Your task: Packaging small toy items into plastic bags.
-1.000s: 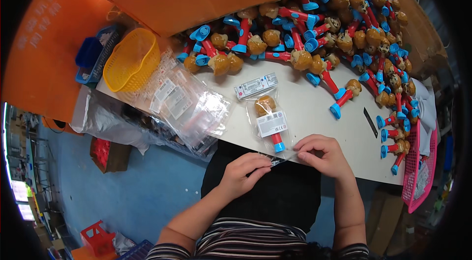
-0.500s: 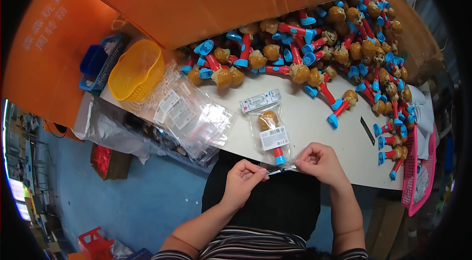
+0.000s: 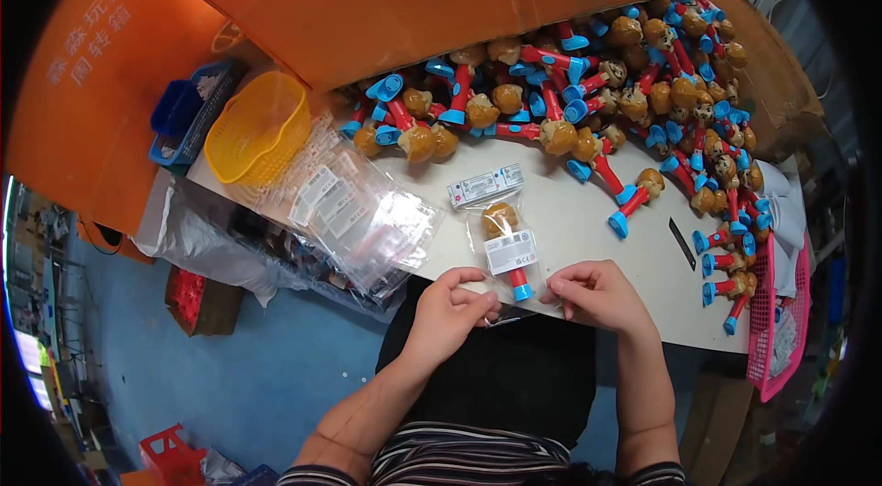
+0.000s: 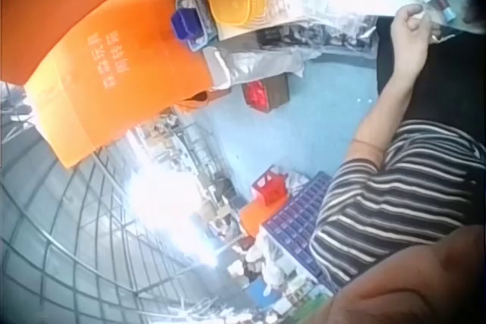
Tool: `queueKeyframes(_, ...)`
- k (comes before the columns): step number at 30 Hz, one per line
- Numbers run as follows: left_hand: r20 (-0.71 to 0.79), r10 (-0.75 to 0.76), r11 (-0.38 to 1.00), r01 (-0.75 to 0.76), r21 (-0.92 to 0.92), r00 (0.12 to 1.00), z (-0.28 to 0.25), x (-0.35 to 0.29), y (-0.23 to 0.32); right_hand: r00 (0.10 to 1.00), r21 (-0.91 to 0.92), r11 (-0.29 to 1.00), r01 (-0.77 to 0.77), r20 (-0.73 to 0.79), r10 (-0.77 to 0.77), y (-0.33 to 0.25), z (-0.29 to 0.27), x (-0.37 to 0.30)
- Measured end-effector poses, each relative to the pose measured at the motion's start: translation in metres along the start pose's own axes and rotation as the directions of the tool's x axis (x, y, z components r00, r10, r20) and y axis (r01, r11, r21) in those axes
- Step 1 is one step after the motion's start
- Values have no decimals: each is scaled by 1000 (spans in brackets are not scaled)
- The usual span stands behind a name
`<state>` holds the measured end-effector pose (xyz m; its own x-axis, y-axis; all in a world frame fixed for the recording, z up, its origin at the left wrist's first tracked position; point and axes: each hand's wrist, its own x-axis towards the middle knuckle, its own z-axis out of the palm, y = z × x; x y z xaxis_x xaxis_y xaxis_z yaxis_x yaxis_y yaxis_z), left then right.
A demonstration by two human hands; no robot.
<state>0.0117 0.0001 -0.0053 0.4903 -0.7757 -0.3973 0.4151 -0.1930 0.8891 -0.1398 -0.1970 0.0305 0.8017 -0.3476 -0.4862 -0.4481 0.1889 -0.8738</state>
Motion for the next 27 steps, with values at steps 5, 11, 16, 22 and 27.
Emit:
queueKeyframes(5,-8,7,998,-7,-64,1000,0,-2,2,1000,-61,998,-19,3,19,-7,3,1)
queueKeyframes(11,-24,-22,997,20,-81,999,0,0,3,1000,-69,998,8,-1,-8,-9,6,4)
queueKeyframes(16,-37,-81,992,77,-97,996,0,1,5,1000,-132,991,-15,10,17,-17,8,3)
queueKeyframes(22,-43,-29,982,21,-188,999,3,1,0,997,-88,996,29,-63,-34,-7,9,4)
queueKeyframes(27,-101,52,989,-66,-135,993,5,-2,-8,1000,-15,1000,-10,-1,10,-6,4,2)
